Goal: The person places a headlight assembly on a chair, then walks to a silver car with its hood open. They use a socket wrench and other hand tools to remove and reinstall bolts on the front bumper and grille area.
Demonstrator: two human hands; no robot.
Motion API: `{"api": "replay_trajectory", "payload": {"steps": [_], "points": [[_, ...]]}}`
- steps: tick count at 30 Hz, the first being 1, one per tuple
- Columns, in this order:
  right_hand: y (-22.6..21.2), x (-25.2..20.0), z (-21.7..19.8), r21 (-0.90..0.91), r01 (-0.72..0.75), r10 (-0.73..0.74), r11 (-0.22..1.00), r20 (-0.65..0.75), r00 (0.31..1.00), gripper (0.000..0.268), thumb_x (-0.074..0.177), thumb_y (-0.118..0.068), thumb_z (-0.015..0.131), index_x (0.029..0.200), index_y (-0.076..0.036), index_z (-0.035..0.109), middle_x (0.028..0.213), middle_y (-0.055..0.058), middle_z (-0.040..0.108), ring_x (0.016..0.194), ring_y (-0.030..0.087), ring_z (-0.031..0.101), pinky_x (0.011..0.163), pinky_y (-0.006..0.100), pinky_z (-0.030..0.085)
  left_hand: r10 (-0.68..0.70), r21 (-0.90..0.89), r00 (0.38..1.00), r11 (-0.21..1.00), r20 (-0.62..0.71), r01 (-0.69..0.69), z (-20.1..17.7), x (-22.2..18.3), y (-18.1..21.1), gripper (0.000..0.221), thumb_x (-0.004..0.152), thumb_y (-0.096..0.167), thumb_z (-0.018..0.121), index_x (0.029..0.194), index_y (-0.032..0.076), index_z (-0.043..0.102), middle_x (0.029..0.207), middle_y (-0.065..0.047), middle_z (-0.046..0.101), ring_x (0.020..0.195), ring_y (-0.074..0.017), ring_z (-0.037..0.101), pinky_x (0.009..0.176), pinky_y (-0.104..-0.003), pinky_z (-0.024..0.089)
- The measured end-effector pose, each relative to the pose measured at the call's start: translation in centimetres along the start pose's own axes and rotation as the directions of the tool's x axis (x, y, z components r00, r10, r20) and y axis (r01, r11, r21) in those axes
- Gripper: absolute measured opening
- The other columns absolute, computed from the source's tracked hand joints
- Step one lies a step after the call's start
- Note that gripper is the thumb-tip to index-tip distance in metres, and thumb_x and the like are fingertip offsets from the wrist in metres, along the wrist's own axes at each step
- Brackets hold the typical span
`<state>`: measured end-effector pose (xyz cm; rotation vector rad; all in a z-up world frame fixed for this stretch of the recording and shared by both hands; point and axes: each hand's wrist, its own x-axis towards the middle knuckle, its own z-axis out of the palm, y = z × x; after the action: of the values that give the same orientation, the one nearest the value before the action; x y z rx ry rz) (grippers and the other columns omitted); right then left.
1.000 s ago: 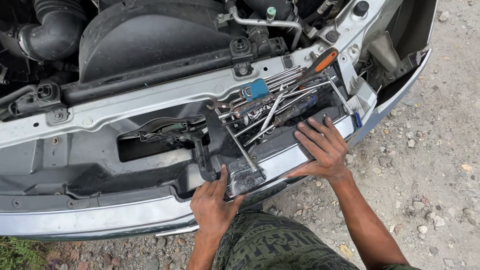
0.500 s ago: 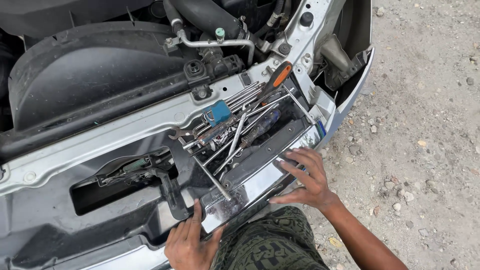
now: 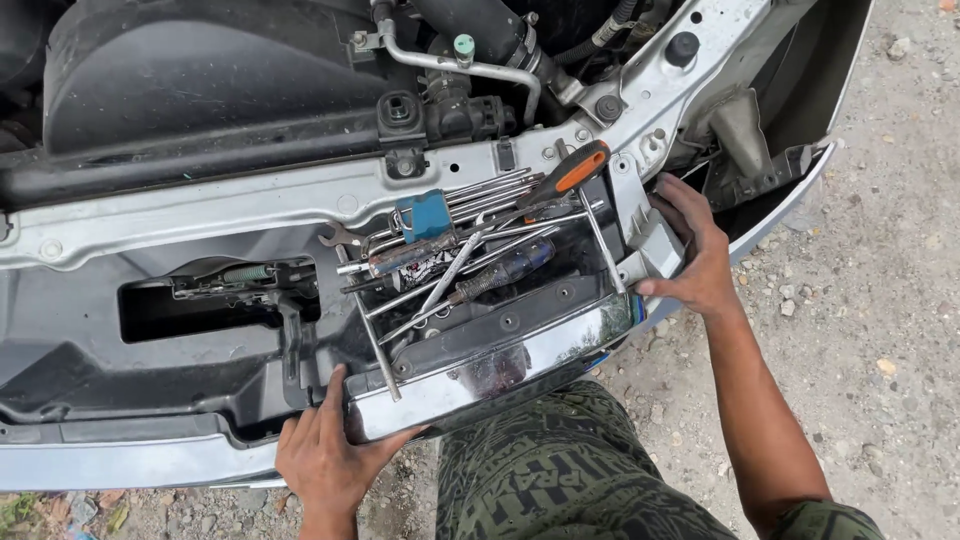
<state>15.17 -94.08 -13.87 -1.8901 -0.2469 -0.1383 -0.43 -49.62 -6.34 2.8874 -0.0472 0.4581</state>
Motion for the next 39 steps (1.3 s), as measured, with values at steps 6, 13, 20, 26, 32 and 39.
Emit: {"api": "replay_trajectory", "payload": {"steps": [6, 13, 20, 26, 32, 39], "points": [[4.6, -0.5, 2.2, 0.769, -0.221, 0.271, 0.600, 0.065, 0.960, 0.119, 0.076, -0.063, 0.082, 0.160, 0.004, 0.032, 0.154, 0.020, 0.048, 0.139, 0.029, 0.052, 0.119, 0.040, 0.043, 0.071, -0.017, 0.995, 0.997, -0.065, -0.072, 0.5, -0.2, -0.9, 0.109, 0.049, 0.073, 0.087, 0.124, -0.003, 0.065, 0.056, -0.005, 0.056, 0.046, -0.0175, 0.046, 0.048, -0.035, 0.033], [8.3, -2.8, 1.3, 0.789, -0.318, 0.368, 0.526, 0.126, 0.921, 0.099, 0.087, -0.050, 0.078, 0.156, 0.010, 0.041, 0.135, 0.018, 0.061, 0.121, 0.025, 0.062, 0.106, 0.036, 0.049, 0.096, -0.069, 0.995, 0.993, 0.020, -0.094, 0.0, -0.2, -2.2, 0.103, 0.053, 0.067, 0.089, 0.126, -0.002, 0.066, 0.051, -0.002, 0.050, 0.045, -0.0175, 0.047, 0.046, -0.036, 0.036], [14.9, -4.6, 0.4, 0.863, -0.326, 0.378, 0.387, 0.174, 0.909, 0.077, 0.089, -0.041, 0.084, 0.135, 0.015, 0.055, 0.115, 0.019, 0.071, 0.102, 0.027, 0.072, 0.093, 0.040, 0.059, 0.073, -0.033, 0.995, 0.997, 0.061, -0.071, 0.3, 0.0, -2.3, 0.107, 0.045, 0.065, 0.092, 0.125, -0.002, 0.066, 0.044, -0.003, 0.047, 0.037, -0.0184, 0.046, 0.041, -0.038, 0.036], [13.9, -3.9, 0.1, 0.854, -0.336, 0.239, 0.397, 0.258, 0.936, 0.082, 0.074, -0.029, 0.093, 0.138, 0.009, 0.058, 0.116, 0.013, 0.070, 0.101, 0.022, 0.071, 0.091, 0.036, 0.058, 0.030, -0.029, 0.984, 0.999, 0.174, -0.025, 0.8, -0.3, -3.1, 0.107, 0.048, 0.062, 0.093, 0.131, 0.000, 0.066, 0.043, -0.002, 0.050, 0.037, -0.0146, 0.050, 0.042, -0.035, 0.039], [14.1, -4.0, -0.6, 0.855, -0.367, 0.279, 0.367, 0.276, 0.920, 0.067, 0.078, -0.021, 0.087, 0.130, 0.013, 0.062, 0.112, 0.016, 0.070, 0.096, 0.026, 0.072, 0.088, 0.038, 0.060, -0.027, -0.009, 0.997, 1.000, 0.078, 0.028, 0.4, 0.3, -1.8, 0.104, 0.045, 0.067, 0.092, 0.124, 0.003, 0.069, 0.043, -0.001, 0.051, 0.036, -0.0156, 0.050, 0.043, -0.035, 0.041], [12.2, -2.7, -0.9, 0.880, -0.328, 0.209, 0.343, 0.269, 0.940, 0.045, 0.088, -0.017, 0.082, 0.121, 0.005, 0.061, 0.112, 0.015, 0.071, 0.102, 0.025, 0.072, 0.099, 0.039, 0.059, -0.002, -0.074, 0.989, 0.997, 0.145, 0.013, -0.6, 0.5, -2.1, 0.107, 0.045, 0.065, 0.092, 0.127, 0.001, 0.069, 0.055, -0.003, 0.061, 0.049, -0.0194, 0.058, 0.055, -0.036, 0.047]]}}
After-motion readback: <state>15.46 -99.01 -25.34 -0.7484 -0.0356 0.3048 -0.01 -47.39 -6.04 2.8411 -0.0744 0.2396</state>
